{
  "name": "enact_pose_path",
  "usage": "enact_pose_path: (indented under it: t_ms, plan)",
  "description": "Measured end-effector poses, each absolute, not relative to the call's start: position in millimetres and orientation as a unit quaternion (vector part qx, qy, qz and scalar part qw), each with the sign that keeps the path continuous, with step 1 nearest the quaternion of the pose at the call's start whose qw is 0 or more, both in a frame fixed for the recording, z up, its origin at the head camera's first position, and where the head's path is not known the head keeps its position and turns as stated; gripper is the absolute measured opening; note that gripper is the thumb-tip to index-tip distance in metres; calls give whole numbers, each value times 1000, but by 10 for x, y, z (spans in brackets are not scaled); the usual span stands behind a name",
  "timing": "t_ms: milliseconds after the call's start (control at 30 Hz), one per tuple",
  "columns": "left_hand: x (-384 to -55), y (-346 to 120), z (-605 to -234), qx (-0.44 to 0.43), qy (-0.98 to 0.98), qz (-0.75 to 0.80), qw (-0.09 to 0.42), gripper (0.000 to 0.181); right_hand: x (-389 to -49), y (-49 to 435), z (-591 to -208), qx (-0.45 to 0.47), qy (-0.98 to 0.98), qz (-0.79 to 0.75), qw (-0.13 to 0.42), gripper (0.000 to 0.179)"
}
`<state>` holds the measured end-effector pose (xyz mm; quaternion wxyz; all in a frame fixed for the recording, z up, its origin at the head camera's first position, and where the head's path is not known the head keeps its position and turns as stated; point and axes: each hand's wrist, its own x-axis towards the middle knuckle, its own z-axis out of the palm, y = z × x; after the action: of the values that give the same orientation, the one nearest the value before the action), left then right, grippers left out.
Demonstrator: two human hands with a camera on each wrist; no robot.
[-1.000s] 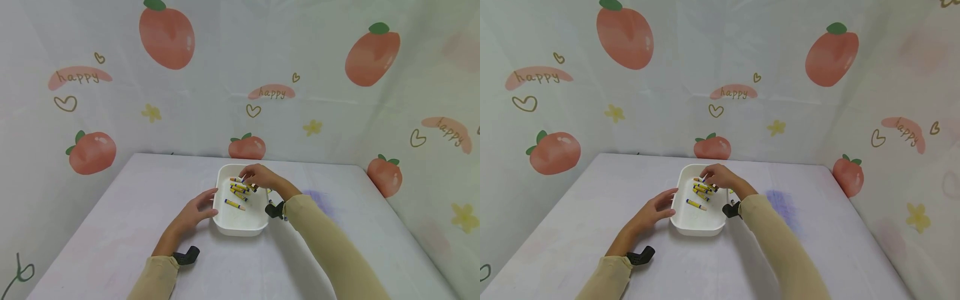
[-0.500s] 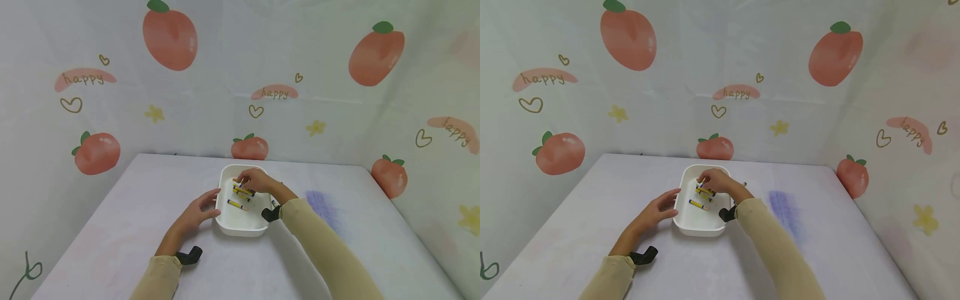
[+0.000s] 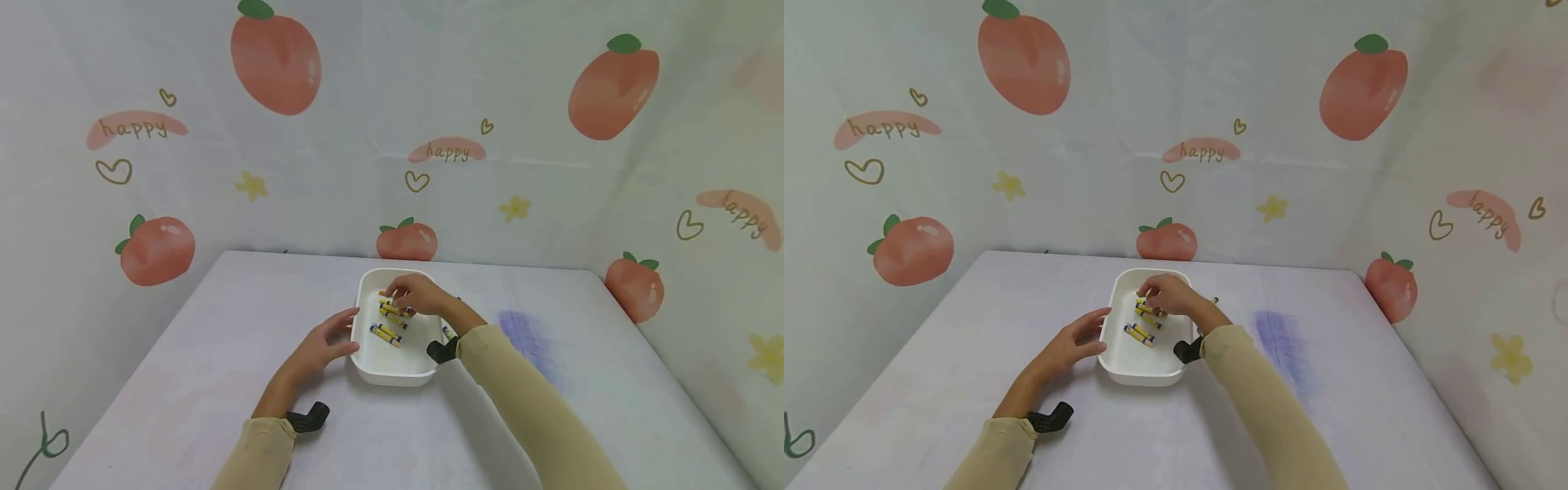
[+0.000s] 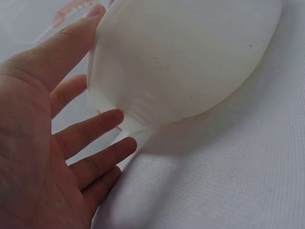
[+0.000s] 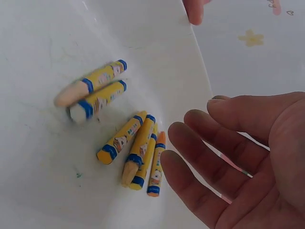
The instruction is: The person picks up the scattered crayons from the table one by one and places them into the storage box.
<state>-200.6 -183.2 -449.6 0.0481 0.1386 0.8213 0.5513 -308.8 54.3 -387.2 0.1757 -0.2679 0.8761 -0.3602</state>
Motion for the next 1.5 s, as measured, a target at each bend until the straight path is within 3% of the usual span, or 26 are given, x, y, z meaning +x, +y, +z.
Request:
enact_pose_path:
  t_ms: [367,733,1100,1500]
  plan:
    - [-2052,-1870,-4586,133,823,550,49,68,-3065,649,-3786,-258,868,-389,168,23]
    - [-2043,-1854,-4573,128,824,550,49,69,-3000,1001,-3742,-225,867,-431,112,19]
    - [-1842,-1780,-4198,128,826,545,59,67,-2968,1290,-3814,-207,860,-456,96,23]
    - [-1841,-1793,-4194,131,824,548,61,69,-2912,1613,-4022,-180,874,-441,99,21]
